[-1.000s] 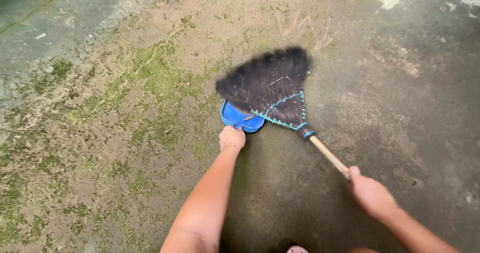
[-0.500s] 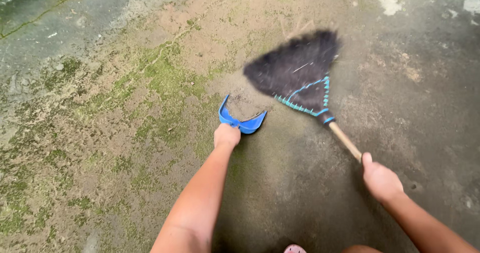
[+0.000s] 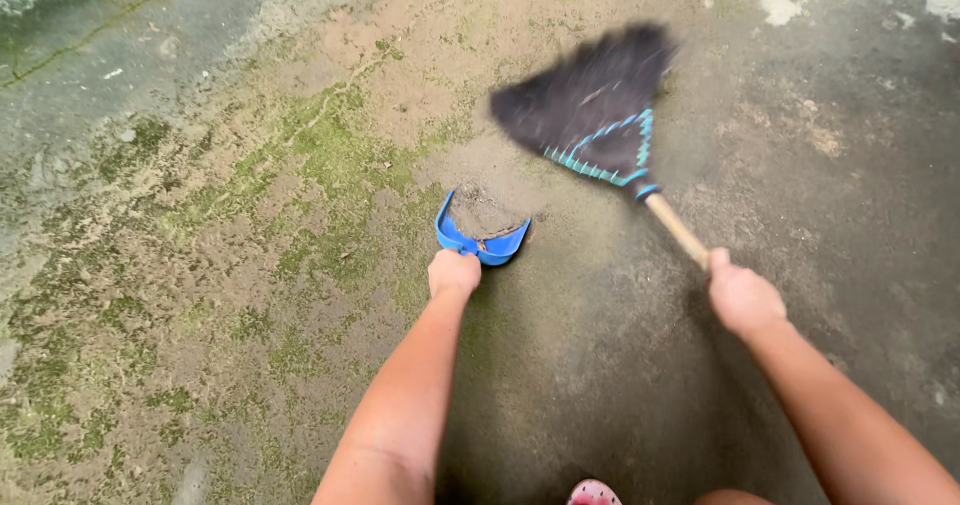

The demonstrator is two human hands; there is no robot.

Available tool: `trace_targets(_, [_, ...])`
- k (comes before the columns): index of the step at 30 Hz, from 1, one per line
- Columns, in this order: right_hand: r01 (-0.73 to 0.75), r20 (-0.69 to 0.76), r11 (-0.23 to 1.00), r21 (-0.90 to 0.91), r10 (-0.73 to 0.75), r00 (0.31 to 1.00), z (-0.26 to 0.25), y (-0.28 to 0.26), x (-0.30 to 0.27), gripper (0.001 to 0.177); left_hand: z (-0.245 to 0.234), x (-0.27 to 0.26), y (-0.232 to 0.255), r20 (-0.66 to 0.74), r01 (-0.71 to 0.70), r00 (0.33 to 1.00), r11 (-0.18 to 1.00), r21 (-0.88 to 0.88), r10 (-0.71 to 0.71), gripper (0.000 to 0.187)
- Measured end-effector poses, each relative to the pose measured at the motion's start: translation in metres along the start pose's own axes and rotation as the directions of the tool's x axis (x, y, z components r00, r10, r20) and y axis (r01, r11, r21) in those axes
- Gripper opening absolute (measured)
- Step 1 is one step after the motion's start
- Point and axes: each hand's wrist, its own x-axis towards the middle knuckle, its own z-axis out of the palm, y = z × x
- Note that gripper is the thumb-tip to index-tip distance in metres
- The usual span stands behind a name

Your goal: The person sweeps dirt and debris from a concrete floor into a blue dustpan using a handheld broom. They move around several crates of empty bottles while collecting the pile.

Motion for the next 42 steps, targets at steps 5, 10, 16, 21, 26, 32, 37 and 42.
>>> trace_targets(5, [0.145,0.053,0.988,-0.058,-0.142,0.988,0.034,0.035,-0.023,0.019,-0.003,0.004,0.002,0.018,0.067,0.998,0.997,-0.042,-0.066,0.034])
trace_targets(10, [0.229,0.116,0.964,-0.133,-0.215,0.97,0.004,0.057,-0.062,0.014,0.005,0.014,-0.011,0.027,0.064,0.998,0.998,-0.007,-0.064,0.035])
trace_targets(16, [0.091,0.029,0.988,-0.127,-0.088,0.996,-0.054,0.032,-0.062,0.02,-0.006,0.011,-0.029,0.017,-0.004,1.0,0.999,0.037,0.004,0.04])
trace_targets(21, [0.013,0.129,0.994,-0.106,0.001,0.992,-0.028,-0.005,-0.032,0.013,-0.011,0.013,-0.024,0.009,0.044,0.999,0.999,0.03,-0.044,0.036])
trace_targets(26, [0.173,0.1,0.979,-0.112,-0.162,0.982,0.005,0.017,-0.06,0.015,-0.004,0.037,-0.025,0.011,0.063,0.998,0.996,0.063,-0.064,0.035])
trace_targets(32, [0.11,0.037,0.993,-0.044,-0.108,0.993,-0.016,0.048,-0.1,0.021,0.006,0.043,-0.05,0.026,-0.029,0.999,1.0,-0.01,0.029,0.037])
trace_targets(37, [-0.079,-0.008,0.996,-0.035,0.079,0.997,-0.014,0.086,-0.096,0.022,-0.018,0.033,-0.08,0.08,-0.051,0.995,0.998,-0.043,0.054,0.037])
trace_targets(42, [-0.015,0.052,1.0,-0.026,0.016,0.999,0.039,0.104,-0.093,0.018,-0.022,0.032,-0.066,0.04,-0.144,0.989,0.982,0.126,0.14,0.038])
